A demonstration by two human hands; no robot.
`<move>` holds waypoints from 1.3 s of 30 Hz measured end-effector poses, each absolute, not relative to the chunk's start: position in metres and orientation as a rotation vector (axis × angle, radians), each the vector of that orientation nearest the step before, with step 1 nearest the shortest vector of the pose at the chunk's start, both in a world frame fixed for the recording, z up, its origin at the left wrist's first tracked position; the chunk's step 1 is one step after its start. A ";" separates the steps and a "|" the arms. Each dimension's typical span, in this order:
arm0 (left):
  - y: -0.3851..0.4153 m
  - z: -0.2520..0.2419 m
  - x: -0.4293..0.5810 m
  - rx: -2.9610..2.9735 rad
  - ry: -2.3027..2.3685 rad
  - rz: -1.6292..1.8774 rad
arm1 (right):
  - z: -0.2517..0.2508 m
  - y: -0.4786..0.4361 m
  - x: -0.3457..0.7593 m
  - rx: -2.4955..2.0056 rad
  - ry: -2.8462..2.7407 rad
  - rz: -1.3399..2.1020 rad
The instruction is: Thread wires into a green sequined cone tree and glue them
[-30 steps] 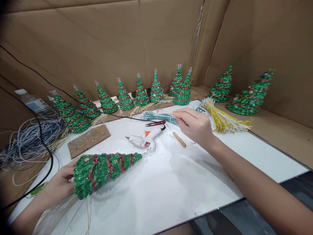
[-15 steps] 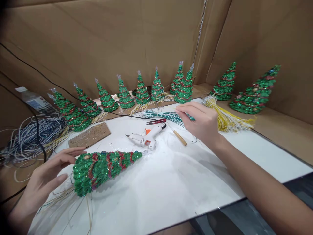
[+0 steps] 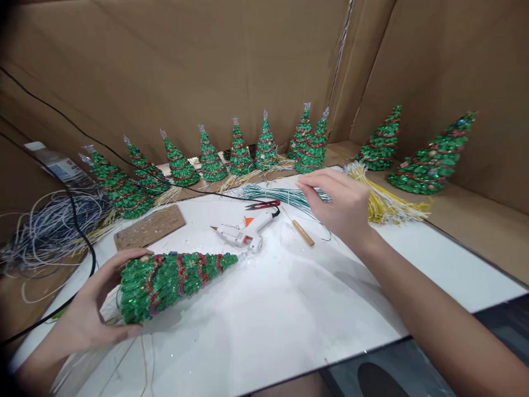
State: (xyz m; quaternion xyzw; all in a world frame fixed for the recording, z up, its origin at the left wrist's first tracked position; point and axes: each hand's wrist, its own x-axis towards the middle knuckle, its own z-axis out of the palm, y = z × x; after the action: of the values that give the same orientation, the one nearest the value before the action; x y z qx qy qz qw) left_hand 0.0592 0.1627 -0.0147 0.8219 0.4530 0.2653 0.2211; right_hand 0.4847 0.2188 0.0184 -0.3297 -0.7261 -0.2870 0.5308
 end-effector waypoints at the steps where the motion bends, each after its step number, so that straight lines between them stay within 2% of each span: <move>1: 0.163 -0.016 0.059 2.223 1.253 0.760 | 0.018 0.219 0.485 -0.786 -1.730 -0.683; 5: 0.170 -0.021 0.058 2.035 1.231 0.853 | 0.019 0.220 0.486 -0.793 -1.722 -0.668; 10: 0.176 -0.021 0.059 1.912 1.261 0.804 | 0.019 0.218 0.485 -0.828 -1.683 -0.610; 18: 0.177 -0.020 0.057 1.798 1.176 0.796 | 0.020 0.208 0.468 -0.823 -1.308 0.078; 26: 0.179 -0.025 0.053 1.791 1.151 0.779 | 0.016 0.210 0.459 -0.846 -1.172 0.654; 32: 0.179 -0.027 0.051 1.848 1.158 0.755 | 0.022 0.206 0.442 -0.795 -1.084 0.894; 39: 0.180 -0.029 0.050 1.876 1.184 0.758 | 0.034 0.193 0.406 -0.744 -1.117 0.961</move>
State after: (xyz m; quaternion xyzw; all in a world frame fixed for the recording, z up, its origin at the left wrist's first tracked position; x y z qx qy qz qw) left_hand 0.0502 0.1801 -0.0287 0.7376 0.4654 0.2979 0.3881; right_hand 0.4064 0.1934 0.0336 -0.3310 -0.4974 0.4276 0.6784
